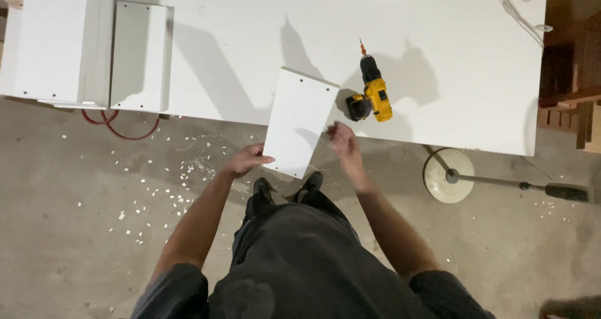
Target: Assembling wooden panels using a power drill to drive screws
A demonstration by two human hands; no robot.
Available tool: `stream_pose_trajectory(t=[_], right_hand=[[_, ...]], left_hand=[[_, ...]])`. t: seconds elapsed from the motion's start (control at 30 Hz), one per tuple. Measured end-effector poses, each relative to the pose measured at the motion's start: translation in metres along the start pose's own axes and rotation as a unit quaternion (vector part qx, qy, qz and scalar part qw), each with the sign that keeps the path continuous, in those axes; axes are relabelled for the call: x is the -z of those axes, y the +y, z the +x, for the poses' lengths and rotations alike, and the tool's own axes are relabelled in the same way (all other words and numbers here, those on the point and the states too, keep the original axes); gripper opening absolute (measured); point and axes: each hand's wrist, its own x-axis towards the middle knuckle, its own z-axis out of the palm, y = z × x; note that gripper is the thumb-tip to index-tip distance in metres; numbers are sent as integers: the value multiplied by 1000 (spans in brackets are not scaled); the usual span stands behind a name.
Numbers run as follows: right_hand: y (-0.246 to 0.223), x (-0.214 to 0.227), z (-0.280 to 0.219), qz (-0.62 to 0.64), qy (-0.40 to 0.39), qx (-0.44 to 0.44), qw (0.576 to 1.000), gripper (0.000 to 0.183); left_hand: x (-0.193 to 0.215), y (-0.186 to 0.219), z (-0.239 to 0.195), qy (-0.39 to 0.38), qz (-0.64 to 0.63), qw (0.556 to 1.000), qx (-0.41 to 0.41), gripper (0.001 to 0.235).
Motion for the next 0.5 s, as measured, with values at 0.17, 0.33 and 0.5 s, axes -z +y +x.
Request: stream_pose_trajectory(t=[0.17, 0.33, 0.5], right_hand=[[-9, -55, 20, 65, 157, -78, 982, 59], [-39, -100, -11, 34, 301, -19, 953, 33], [-80, -127, -47, 27, 358, -26, 933, 45]], left_hand=[[52, -39, 22, -42, 235, 971, 0, 51], [-35, -14, -1, 303, 472, 782, -273, 56], [-45, -100, 31, 292, 584, 632, -418, 109]])
